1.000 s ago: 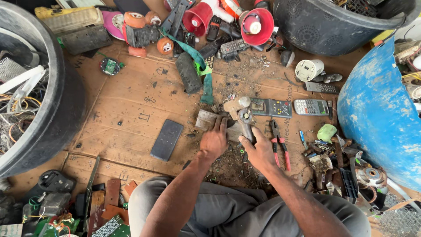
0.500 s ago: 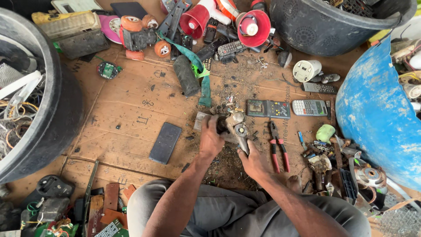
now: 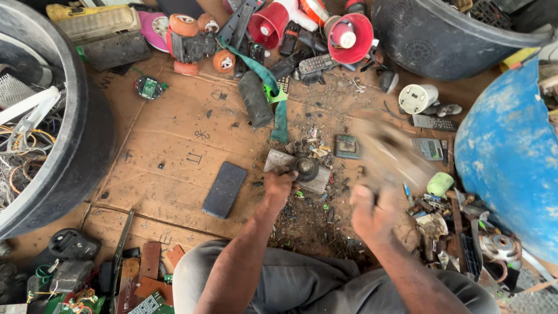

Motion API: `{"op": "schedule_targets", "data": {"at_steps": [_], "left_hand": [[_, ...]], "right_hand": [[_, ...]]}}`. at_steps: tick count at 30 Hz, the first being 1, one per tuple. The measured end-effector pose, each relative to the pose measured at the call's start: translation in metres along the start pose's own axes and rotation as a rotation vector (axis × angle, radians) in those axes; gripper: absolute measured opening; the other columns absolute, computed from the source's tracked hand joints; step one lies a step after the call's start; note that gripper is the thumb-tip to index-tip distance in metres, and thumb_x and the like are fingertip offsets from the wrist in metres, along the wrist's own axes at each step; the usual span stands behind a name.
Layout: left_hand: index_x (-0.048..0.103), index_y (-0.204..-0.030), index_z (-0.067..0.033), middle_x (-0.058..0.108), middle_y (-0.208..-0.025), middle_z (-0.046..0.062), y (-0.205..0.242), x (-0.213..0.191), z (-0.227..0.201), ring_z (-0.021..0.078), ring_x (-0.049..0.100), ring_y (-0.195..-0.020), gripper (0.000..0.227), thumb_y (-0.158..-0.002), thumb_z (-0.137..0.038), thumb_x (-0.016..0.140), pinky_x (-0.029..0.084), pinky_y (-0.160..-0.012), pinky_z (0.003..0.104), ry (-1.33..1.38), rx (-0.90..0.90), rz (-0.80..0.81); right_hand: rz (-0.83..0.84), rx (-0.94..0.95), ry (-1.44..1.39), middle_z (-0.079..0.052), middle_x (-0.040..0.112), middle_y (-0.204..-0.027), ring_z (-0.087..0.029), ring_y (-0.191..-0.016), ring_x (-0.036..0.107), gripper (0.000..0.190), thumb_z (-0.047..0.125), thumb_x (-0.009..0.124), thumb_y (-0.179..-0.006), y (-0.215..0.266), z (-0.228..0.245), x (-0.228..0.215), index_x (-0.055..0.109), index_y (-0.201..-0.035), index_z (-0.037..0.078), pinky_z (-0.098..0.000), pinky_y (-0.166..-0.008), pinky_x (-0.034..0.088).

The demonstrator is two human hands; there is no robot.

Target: The person sits on the floor and uses a hammer and pliers to break apart various electronic components, including circuit boards and plastic casings. They repeatedly strike items on a metal block to separate parts and occasionally use pliers to pull pieces apart.

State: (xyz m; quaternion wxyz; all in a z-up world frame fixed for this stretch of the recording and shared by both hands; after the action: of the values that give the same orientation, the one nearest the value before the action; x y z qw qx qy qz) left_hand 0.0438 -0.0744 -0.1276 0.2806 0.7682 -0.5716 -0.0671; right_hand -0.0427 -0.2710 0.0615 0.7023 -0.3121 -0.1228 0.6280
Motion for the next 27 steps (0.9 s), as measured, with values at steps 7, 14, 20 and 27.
{"op": "schedule_targets", "data": {"at_steps": [7, 14, 20, 27], "left_hand": [[0.064, -0.103, 0.0036, 0.069, -0.076, 0.014, -0.017, 0.001, 0.020, 0.0190, 0.064, -0.053, 0.013, -0.091, -0.001, 0.066, 0.052, -0.043, 0.031, 0.101, 0.040, 0.029], [0.064, -0.104, 0.0034, 0.068, -0.077, 0.014, -0.017, -0.004, 0.026, 0.0208, 0.063, -0.054, 0.014, -0.095, -0.004, 0.057, 0.051, -0.044, 0.033, 0.195, 0.098, 0.041], [0.058, -0.119, 0.0045, 0.073, -0.089, 0.019, 0.021, -0.003, -0.031, 0.0272, 0.073, -0.063, 0.027, -0.096, -0.008, 0.058, 0.064, -0.055, 0.037, 0.148, -0.116, -0.030], [0.059, -0.115, 0.0067, 0.073, -0.089, 0.021, 0.005, 0.003, -0.028, 0.0240, 0.071, -0.058, 0.028, -0.096, -0.013, 0.062, 0.062, -0.048, 0.034, 0.090, 0.018, -0.019]], "right_hand": [[0.454, 0.365, 0.642, -0.024, 0.069, -0.082, -0.043, -0.069, 0.066, 0.049, 0.040, 0.060, -0.097, 0.042, -0.075, 0.041, 0.057, -0.131, 0.004, -0.0528, -0.058, 0.052], [0.482, 0.452, 0.554, -0.026, 0.074, -0.091, -0.041, -0.081, 0.072, 0.062, 0.053, 0.062, -0.093, 0.043, -0.036, 0.035, 0.059, -0.137, 0.009, -0.0465, -0.069, 0.055], [0.379, 0.612, 0.412, -0.017, 0.073, -0.081, -0.028, -0.068, 0.071, 0.054, 0.044, 0.058, -0.098, 0.020, -0.035, 0.022, 0.059, -0.134, 0.005, -0.0420, -0.062, 0.055], [0.277, 0.369, 0.401, -0.008, 0.070, -0.079, -0.017, -0.065, 0.068, 0.047, 0.036, 0.062, -0.099, 0.022, -0.033, 0.019, 0.059, -0.127, -0.001, -0.0347, -0.056, 0.055]]}}
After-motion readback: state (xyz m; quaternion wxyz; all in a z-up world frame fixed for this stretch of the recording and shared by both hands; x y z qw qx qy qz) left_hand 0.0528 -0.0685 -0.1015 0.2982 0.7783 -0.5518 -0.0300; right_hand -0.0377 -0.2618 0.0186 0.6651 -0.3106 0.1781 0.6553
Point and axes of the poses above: each hand's wrist, its own y-axis away from the middle knuckle, its own x-axis out of the palm, z = x × y, the point moved 1 cm from there along -y, towards the middle knuckle
